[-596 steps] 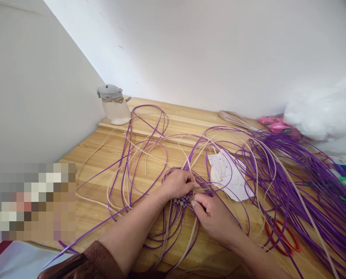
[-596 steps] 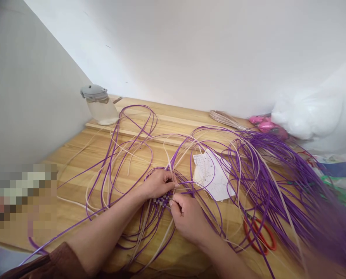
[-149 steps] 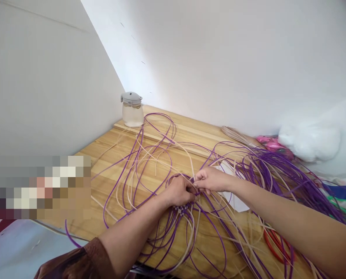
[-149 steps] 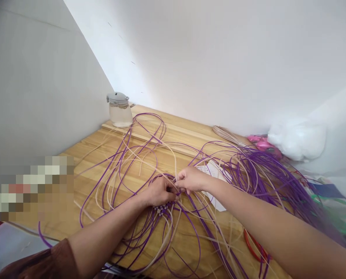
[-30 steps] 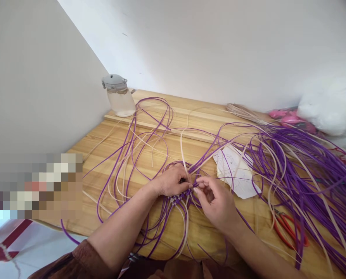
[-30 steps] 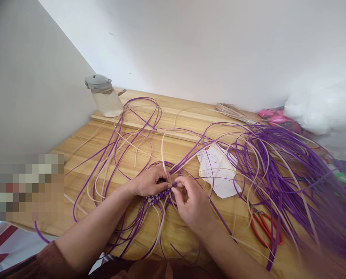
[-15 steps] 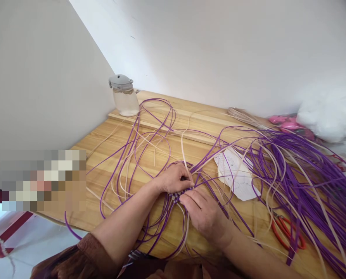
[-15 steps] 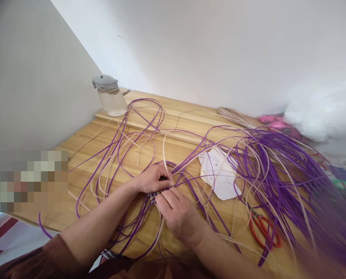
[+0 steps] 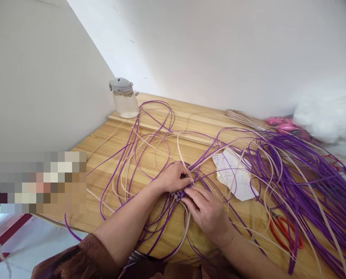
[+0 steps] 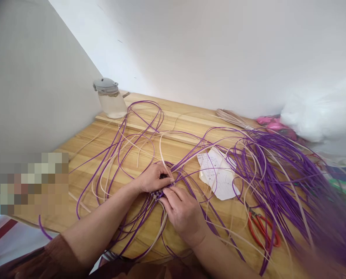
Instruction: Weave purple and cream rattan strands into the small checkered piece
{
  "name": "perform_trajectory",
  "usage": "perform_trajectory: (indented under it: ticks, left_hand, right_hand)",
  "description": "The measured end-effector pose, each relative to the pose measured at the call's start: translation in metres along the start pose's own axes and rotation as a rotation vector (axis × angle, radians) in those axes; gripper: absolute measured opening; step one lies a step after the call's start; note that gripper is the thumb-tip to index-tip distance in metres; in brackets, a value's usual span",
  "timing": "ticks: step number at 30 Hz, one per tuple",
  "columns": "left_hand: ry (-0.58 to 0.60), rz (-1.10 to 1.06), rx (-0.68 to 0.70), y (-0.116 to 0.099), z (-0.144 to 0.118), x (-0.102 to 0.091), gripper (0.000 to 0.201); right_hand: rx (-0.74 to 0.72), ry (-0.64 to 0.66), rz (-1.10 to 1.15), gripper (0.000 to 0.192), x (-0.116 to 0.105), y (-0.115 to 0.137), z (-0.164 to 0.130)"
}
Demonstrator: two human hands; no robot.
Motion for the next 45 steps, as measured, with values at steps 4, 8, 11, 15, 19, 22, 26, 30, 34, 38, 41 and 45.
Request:
perform_trajectory:
  ticks: [4, 8, 11, 15, 19, 22, 26, 30, 34, 38, 41, 45]
  left_hand:
    - [-0.008, 0.005, -0.017, 0.0, 0.0, -0.002, 0.017]
    - [-0.028, -0.006, 0.006, -0.003, 0.001, -0.002, 0.018]
    - [-0.049, -0.027, 0.009, -0.002, 0.0, -0.003, 0.019]
    - [-0.06, -0.038, -0.005, 0.0, 0.0, -0.003, 0.023]
    - [-0.011, -0.046, 0.004, -0.003, 0.001, 0.0, 0.028]
    - [0.039, -0.026, -0.005, -0.005, 0.0, 0.002, 0.026]
    - [0.057, 0.047, -0.072, -0.006, -0.002, 0.002, 0.011]
    - [0.054, 0.137, -0.163, 0.0, -0.002, 0.005, 0.012]
    - [0.009, 0.142, -0.185, 0.004, -0.004, 0.004, 0.014]
    - [-0.024, 0.068, -0.117, 0.0, -0.004, 0.003, 0.014]
    - [-0.038, 0.061, -0.101, -0.002, -0.004, 0.002, 0.016]
    - [-0.012, 0.135, -0.128, -0.003, -0.003, 0.005, 0.016]
  right_hand:
    - [0.028, 0.0, 0.02, 0.01, 0.0, -0.003, -0.002]
    - [-0.027, -0.01, -0.012, 0.019, -0.001, 0.002, 0.001]
    - [-0.009, 0.036, 0.026, 0.011, 0.004, 0.008, 0.005]
    - [0.064, 0.035, 0.125, 0.012, 0.009, 0.012, 0.004]
    - [0.007, 0.056, 0.135, 0.015, 0.014, 0.016, 0.001]
    - [-0.014, 0.065, 0.141, 0.02, 0.015, 0.013, -0.002]
    - [0.03, 0.061, 0.206, 0.022, 0.013, 0.007, -0.005]
    - [0.227, 0.015, 0.377, 0.016, 0.012, -0.008, -0.007]
    - [0.436, -0.022, 0.579, 0.007, 0.014, -0.024, -0.013]
    - [0.398, -0.047, 0.657, 0.008, 0.01, -0.022, -0.009]
    - [0.496, -0.058, 0.767, 0.008, 0.016, -0.027, -0.01]
    - [0.568, -0.006, 0.847, 0.012, 0.029, -0.028, -0.011]
Point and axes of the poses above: each hand's wrist, its own z-axis towards the middle knuckle, its own x-axis out of the palm, y = z × x, the point moved 9 cm from there along z, towards the middle knuckle, and after that the axes turned 3 degrees about y, right-handed, at the moved point
